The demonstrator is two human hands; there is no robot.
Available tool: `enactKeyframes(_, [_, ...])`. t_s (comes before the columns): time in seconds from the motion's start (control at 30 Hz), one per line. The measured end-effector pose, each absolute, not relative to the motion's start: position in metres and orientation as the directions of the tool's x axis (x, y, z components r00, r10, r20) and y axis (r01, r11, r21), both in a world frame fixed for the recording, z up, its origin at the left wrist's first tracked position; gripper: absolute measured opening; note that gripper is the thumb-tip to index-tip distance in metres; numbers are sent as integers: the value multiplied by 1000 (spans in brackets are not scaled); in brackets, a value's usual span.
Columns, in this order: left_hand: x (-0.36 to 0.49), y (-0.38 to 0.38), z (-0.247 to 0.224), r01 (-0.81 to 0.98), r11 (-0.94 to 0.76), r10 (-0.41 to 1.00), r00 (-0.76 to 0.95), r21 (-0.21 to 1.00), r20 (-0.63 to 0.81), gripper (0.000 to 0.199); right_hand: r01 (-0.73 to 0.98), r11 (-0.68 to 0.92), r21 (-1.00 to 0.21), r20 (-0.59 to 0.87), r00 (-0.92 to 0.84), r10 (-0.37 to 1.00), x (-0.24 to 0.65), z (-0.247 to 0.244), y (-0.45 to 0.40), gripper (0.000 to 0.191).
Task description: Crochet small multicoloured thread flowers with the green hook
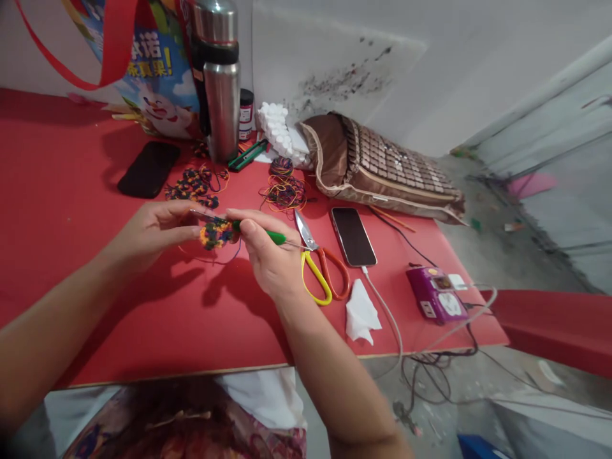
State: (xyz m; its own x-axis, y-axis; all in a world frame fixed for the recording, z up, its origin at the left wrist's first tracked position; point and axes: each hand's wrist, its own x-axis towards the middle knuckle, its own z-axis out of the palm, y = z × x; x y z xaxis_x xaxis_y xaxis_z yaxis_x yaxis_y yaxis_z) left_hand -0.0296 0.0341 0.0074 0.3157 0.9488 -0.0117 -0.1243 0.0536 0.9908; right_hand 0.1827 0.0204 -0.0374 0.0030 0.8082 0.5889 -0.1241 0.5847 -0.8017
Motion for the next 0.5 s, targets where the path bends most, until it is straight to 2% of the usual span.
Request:
enactKeyframes(0.03, [-30,34,4,-127,62,941,339,990,-16,11,-129,577,-806,582,-3,813,183,-38,22,25])
enactKeyframes(0.07, [-31,34,2,-156,93,932,361,983,-31,22,-118,574,-811,578,0,816,184,-38,22,27])
enactKeyframes(0.13, [-31,32,1,-272,190,918,390,943,-72,43,-76,590,-804,591,21,807,184,-40,23,30])
enactKeyframes(0.2, [-28,29,3,-398,288,912,391,871,-123,52,-55,619,-784,618,33,785,182,-41,22,26])
enactKeyframes(0.3, [-18,24,7,-634,442,893,376,634,-246,35,-58,650,-757,650,36,760,180,-44,18,20])
enactKeyframes(0.43, [-6,19,5,-684,477,879,392,552,-273,22,-1,617,-787,616,55,786,179,-44,12,23])
enactKeyframes(0.5, [-4,18,0,-698,465,884,398,544,-244,24,16,617,-786,617,56,785,177,-41,9,23])
